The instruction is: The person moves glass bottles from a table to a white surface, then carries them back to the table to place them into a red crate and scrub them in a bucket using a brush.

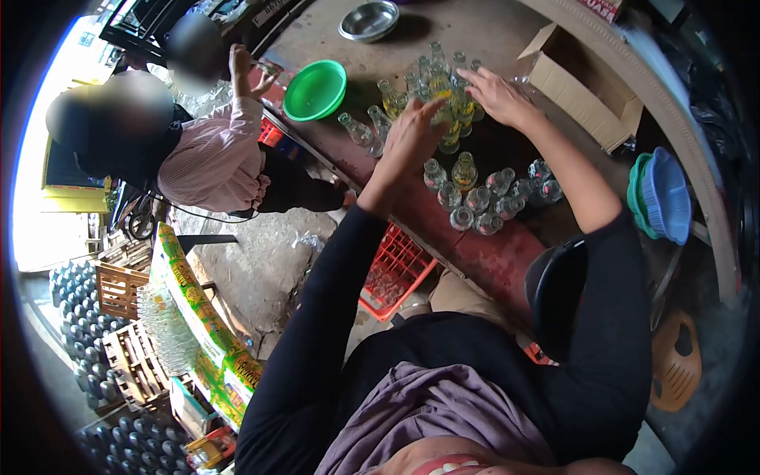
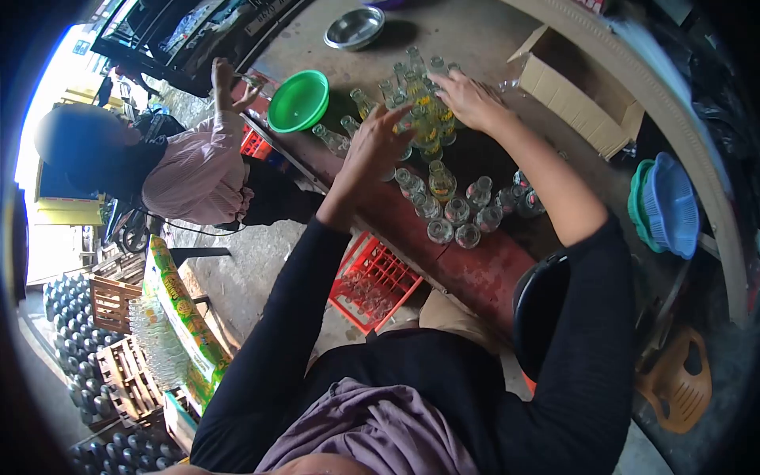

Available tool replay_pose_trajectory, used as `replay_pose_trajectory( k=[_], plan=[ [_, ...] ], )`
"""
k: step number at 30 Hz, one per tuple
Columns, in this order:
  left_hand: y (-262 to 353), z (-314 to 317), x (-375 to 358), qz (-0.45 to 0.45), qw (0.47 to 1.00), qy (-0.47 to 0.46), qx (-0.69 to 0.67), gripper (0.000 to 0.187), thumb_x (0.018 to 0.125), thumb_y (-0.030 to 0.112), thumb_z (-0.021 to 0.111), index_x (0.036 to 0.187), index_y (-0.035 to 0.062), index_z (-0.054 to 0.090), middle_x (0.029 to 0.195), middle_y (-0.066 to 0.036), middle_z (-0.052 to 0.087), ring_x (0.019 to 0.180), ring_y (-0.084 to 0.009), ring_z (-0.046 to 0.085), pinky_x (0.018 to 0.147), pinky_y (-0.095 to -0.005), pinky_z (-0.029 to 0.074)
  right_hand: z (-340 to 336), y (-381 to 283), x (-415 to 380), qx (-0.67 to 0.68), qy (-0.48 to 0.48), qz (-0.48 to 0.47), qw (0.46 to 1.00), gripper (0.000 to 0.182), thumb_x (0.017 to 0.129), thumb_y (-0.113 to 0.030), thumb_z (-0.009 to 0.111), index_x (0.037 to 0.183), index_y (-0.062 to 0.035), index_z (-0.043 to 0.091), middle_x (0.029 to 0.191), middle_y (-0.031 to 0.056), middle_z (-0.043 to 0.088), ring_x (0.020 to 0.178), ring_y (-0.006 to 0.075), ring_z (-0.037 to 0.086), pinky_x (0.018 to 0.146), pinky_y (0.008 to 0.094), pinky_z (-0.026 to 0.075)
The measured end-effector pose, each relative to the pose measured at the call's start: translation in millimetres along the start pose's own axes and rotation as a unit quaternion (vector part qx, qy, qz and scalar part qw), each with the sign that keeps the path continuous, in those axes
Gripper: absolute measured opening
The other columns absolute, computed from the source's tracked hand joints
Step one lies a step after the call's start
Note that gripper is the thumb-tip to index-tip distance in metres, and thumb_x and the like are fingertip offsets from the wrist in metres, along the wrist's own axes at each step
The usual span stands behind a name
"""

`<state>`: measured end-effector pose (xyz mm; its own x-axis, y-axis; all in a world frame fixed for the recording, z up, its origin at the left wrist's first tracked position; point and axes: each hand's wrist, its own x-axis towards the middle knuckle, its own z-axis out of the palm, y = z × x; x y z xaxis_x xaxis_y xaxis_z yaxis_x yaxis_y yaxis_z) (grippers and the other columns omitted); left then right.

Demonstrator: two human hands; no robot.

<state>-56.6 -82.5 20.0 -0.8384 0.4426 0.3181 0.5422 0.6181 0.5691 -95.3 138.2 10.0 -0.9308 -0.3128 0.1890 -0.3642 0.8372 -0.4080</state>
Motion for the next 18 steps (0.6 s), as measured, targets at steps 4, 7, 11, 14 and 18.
replay_pose_trajectory(
  k=[4, 7, 11, 14, 18],
  plan=[
    [-21.6, 39.8, 29.9, -0.050, 0.993, -0.030, 0.103, 0.045, 0.081, 0.031, 0.068, 0.117, 0.0069, 0.058, 0.099, -0.021, 0.060, 0.087, -0.0375, 0.063, 0.071, -0.0432, 0.052, 23.0, 5.9, 7.2, -0.069, -0.028, -0.006, 0.997, 0.039, 0.096, -0.033, 0.045, 0.129, -0.0126, 0.048, 0.116, 0.0198, 0.053, 0.097, 0.0402, 0.060, 0.084, 0.0479, 0.049],
    [-22.9, 55.0, 29.6, -0.084, 0.990, -0.060, 0.091, 0.042, 0.083, 0.034, 0.066, 0.109, 0.0051, 0.052, 0.084, -0.021, 0.063, 0.077, -0.0385, 0.064, 0.063, -0.0466, 0.051, 34.1, 9.9, -0.6, -0.071, -0.013, -0.006, 0.997, 0.040, 0.094, -0.035, 0.049, 0.126, -0.0103, 0.048, 0.110, 0.0208, 0.057, 0.093, 0.0405, 0.061, 0.079, 0.0485, 0.051],
    [-20.4, 59.1, 18.9, -0.088, 0.990, -0.056, 0.097, 0.040, 0.084, 0.035, 0.065, 0.101, 0.0043, 0.046, 0.065, -0.021, 0.062, 0.065, -0.0401, 0.063, 0.055, -0.0482, 0.048, 36.9, 13.6, -8.5, -0.066, -0.031, -0.016, 0.997, 0.042, 0.092, -0.037, 0.053, 0.122, -0.0084, 0.049, 0.095, 0.0186, 0.064, 0.083, 0.0389, 0.064, 0.070, 0.0477, 0.052],
    [-21.2, 60.7, 19.4, -0.096, 0.990, -0.054, 0.090, 0.037, 0.084, 0.035, 0.065, 0.095, 0.0036, 0.047, 0.066, -0.021, 0.062, 0.065, -0.0399, 0.063, 0.055, -0.0481, 0.048, 44.7, 22.2, -12.2, -0.074, -0.006, -0.053, 0.996, 0.043, 0.091, -0.038, 0.054, 0.122, -0.0086, 0.048, 0.088, 0.0163, 0.066, 0.078, 0.0375, 0.064, 0.067, 0.0473, 0.052],
    [-27.9, 60.0, 17.6, -0.046, 0.995, -0.030, 0.085, 0.035, 0.085, 0.033, 0.065, 0.088, 0.0041, 0.045, 0.067, -0.019, 0.062, 0.065, -0.0393, 0.062, 0.055, -0.0474, 0.047, 30.4, 24.8, -18.1, -0.077, 0.038, -0.067, 0.994, 0.036, 0.091, -0.037, 0.055, 0.112, -0.0077, 0.050, 0.084, 0.0167, 0.065, 0.076, 0.0390, 0.064, 0.066, 0.0483, 0.051]
  ],
)
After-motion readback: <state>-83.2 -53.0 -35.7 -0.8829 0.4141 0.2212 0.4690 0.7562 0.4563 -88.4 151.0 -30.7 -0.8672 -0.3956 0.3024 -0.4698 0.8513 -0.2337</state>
